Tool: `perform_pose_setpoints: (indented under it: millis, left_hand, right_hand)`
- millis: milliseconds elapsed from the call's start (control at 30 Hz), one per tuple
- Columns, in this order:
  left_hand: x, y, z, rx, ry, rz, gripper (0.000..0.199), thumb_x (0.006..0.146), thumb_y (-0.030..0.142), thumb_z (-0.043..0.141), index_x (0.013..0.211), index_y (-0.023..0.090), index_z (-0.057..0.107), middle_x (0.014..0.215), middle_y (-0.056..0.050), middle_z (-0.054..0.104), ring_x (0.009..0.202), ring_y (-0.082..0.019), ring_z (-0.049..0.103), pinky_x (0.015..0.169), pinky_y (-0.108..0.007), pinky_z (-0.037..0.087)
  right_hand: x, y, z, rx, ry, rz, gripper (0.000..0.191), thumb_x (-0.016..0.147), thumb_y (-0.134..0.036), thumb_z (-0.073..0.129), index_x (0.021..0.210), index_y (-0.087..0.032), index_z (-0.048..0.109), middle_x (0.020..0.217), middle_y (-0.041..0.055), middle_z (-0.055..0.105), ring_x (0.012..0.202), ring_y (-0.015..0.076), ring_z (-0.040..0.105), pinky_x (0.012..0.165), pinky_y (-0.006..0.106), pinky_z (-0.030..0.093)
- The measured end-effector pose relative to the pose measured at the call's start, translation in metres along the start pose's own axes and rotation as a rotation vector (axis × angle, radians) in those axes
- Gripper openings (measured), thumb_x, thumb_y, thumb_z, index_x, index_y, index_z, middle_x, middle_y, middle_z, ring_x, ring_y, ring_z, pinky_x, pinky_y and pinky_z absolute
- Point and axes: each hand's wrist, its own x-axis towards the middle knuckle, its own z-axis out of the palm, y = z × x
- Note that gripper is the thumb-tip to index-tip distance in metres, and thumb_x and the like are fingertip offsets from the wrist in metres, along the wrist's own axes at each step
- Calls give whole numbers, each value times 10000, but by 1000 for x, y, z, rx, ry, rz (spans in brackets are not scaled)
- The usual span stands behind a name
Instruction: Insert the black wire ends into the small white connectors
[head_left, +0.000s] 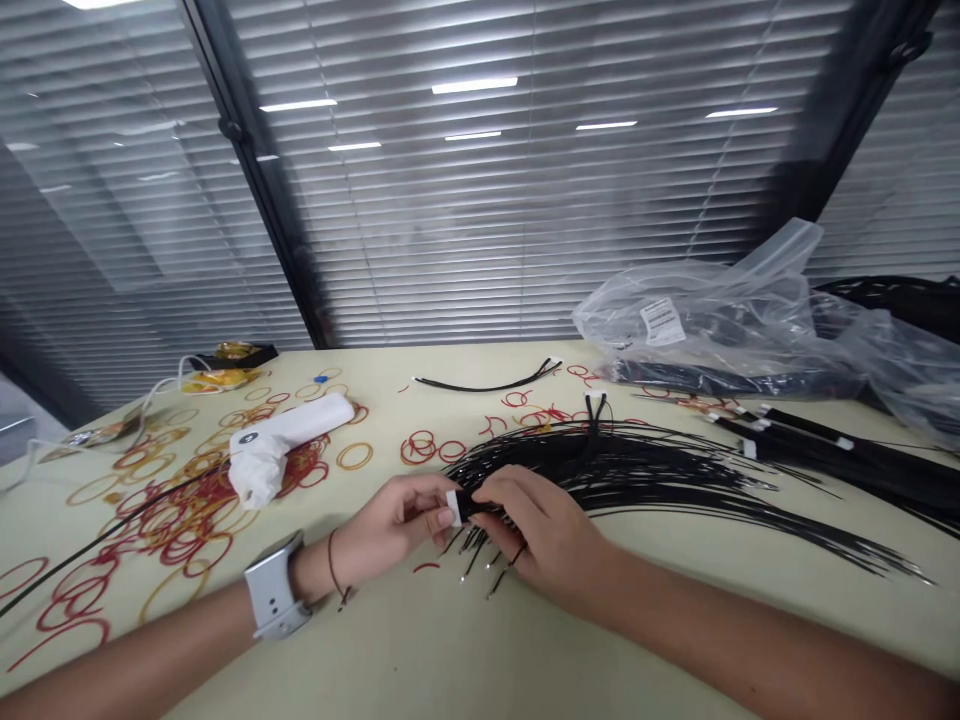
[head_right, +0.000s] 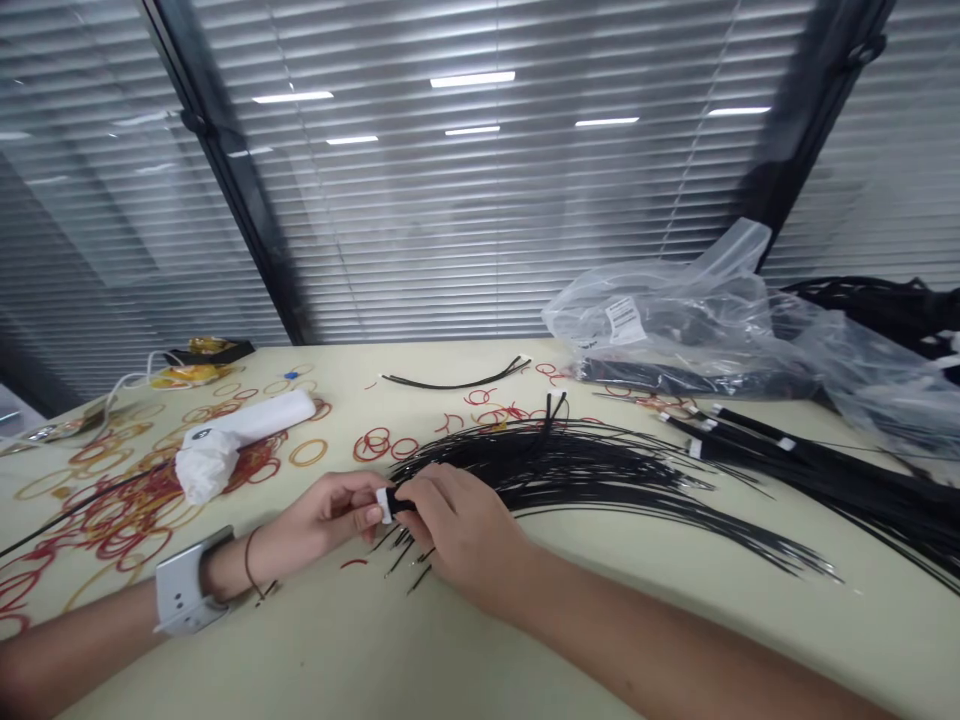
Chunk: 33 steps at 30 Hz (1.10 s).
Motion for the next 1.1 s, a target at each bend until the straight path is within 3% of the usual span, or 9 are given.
perform_pose_setpoints:
  millis: [100,200,300,400,500,633,733,867,1100]
  left_hand:
    - [2,-3,-1,-13,17,-9,178,774,294,523,790,118,527,570,43,447,519,-65,477,516,-176,415]
    - [3,-6,-2,-17,24,-16,175,774,295,519,777,120,516,596,37,458,526,-65,481,524,-181,427]
    - [4,-6,-2,-31,26,-9,174,772,296,521,762,122,509,609,37,455,528,-62,477,526,-180,429]
    - [4,-6,-3,-48,31,-27,193,765,310,529,809,123,509,613,33,469,525,-65,468,518,-184,423]
    - [4,-6,-4,-58,43,-43,229,747,329,551,842,125,506,622,27,487,527,-69,468,518,-190,420]
    - [3,-7,-5,-63,15,-34,230,748,346,545,801,125,508,623,19,506,529,-70,474,527,-195,417]
    - [4,-7,-5,-70,24,-48,235,742,350,550,802,128,507,617,24,493,523,-72,470,523,-203,428]
    - [4,-7,-5,-69,27,-41,212,739,329,553,800,130,513,628,32,469,528,-68,469,537,-211,445]
    - [6,-5,-6,-73,71,-8,197,763,324,525,792,129,520,629,26,475,521,-62,455,514,-188,403]
  right_hand:
    - [4,2,-9,-145,84,-49,126,783,-170,486,879,-100,529,873,109,523,818,163,466,711,301,396]
    - [7,7,-16,-192,19,-83,192,816,-206,430,674,-121,526,683,60,527,657,127,467,606,254,373]
    - [8,1,-19,-90,-107,103,363,871,-267,318,549,-145,433,462,-22,392,429,64,334,445,195,259]
    - [6,-21,-17,70,-239,268,371,854,-332,351,531,-154,399,427,-46,351,386,49,287,416,186,210]
    - [3,-43,-17,209,-325,177,111,715,-278,522,741,-172,499,682,-7,530,630,95,471,572,189,350]
    - [4,-39,-19,261,-440,216,317,634,-69,443,943,-135,460,945,71,486,862,141,437,754,249,385]
    - [5,-17,-15,218,-360,214,225,716,-24,363,880,-126,479,890,71,467,843,136,423,768,275,385]
    - [1,5,-6,212,-166,224,234,847,-129,341,963,-156,543,846,53,478,757,108,455,679,242,404]
    - [0,5,-7,114,-143,255,172,811,-123,382,851,-143,549,789,42,490,682,99,465,602,223,395]
